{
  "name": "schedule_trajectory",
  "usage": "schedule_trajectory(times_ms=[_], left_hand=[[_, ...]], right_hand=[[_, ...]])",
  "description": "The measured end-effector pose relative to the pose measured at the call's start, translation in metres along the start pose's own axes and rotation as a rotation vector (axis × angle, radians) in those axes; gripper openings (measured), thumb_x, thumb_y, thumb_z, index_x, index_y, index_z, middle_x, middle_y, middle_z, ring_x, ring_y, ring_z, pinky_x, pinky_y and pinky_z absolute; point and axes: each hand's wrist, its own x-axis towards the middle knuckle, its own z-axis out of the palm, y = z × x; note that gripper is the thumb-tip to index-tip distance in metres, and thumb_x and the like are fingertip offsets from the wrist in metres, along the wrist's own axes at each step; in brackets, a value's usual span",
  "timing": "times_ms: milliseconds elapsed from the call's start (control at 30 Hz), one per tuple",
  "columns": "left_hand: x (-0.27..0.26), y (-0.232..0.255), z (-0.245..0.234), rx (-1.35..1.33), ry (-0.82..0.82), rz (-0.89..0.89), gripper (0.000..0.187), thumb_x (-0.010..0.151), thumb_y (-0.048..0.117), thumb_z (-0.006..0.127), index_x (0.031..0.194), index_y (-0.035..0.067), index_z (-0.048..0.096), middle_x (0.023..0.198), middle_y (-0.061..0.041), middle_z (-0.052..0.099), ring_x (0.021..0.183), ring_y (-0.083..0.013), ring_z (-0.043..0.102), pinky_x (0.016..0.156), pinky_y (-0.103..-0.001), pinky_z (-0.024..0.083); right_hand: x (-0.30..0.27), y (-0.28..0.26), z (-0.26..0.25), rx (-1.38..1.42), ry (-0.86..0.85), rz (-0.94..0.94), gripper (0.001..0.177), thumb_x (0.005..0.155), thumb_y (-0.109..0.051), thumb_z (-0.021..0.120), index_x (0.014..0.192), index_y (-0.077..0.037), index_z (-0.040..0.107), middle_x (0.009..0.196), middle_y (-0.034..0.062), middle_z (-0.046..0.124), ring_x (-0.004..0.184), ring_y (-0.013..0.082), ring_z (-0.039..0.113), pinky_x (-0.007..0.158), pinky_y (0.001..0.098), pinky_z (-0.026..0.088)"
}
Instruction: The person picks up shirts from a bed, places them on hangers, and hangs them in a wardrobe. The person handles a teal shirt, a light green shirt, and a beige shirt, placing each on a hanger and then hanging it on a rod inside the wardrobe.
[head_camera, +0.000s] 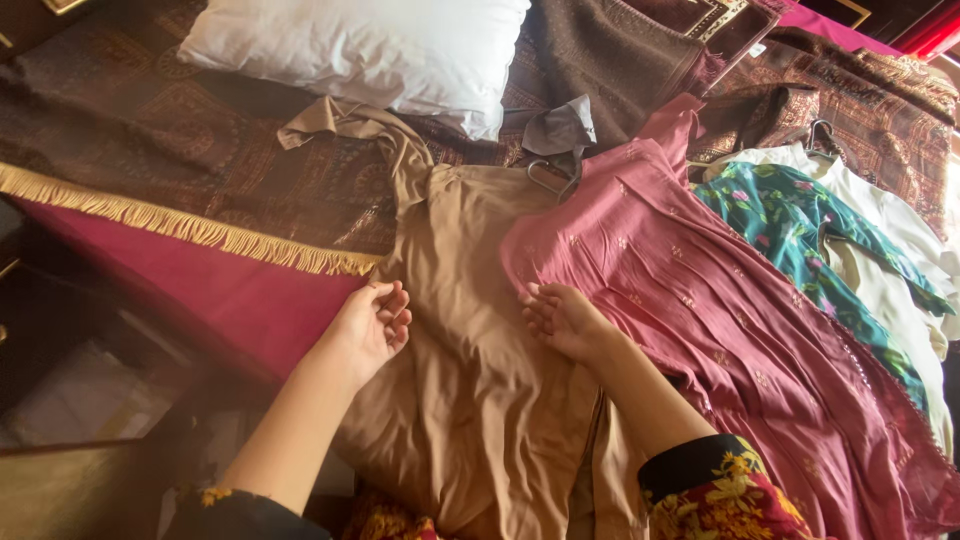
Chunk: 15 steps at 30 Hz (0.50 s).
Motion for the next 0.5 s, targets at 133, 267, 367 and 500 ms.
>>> schedule_trajectory(times_ms=[133,267,367,500], left_hand=[[0.064,-0.001,0.008,0.094,0.048,-0.016,0.011,0.097,0.029,0.06,0.095,0.019,0.064,0.088,0.007,0.068,0.077,-0.0116,0.062,0.069,-0.028,0.048],[0.106,-0.021,0.035,0.196,0.088,-0.077,0.017,0.095,0.034,0.062,0.095,0.017,0.066,0.083,0.001,0.065,0.072,-0.0148,0.06,0.066,-0.031,0.05],[0.137,-0.028,0.06,0.125,0.068,-0.112,0.013,0.093,0.033,0.063,0.098,0.021,0.065,0.085,0.006,0.067,0.073,-0.0114,0.061,0.068,-0.029,0.05],[0.173,-0.024,0.071,0.1,0.032,-0.088,0.013,0.091,0.03,0.064,0.101,0.022,0.064,0.087,0.008,0.07,0.074,-0.009,0.063,0.068,-0.029,0.049]], right_hand=[[0.052,-0.004,-0.009,0.036,-0.102,0.007,0.024,0.096,-0.026,0.057,0.112,-0.008,0.06,0.106,0.0061,0.069,0.087,0.0186,0.062,0.081,0.0337,0.051],[0.096,0.001,-0.015,-0.128,-0.074,0.029,0.027,0.098,-0.03,0.057,0.11,-0.006,0.062,0.104,0.0056,0.068,0.081,0.0177,0.058,0.075,0.0327,0.049],[0.131,-0.006,-0.012,-0.274,0.002,0.066,0.026,0.1,-0.031,0.054,0.111,-0.01,0.064,0.099,0.0031,0.067,0.076,0.0169,0.059,0.072,0.0328,0.049],[0.155,-0.008,-0.014,-0.473,0.08,-0.055,0.029,0.099,-0.031,0.054,0.118,-0.011,0.064,0.104,0.0037,0.074,0.08,0.0172,0.062,0.074,0.0336,0.049]])
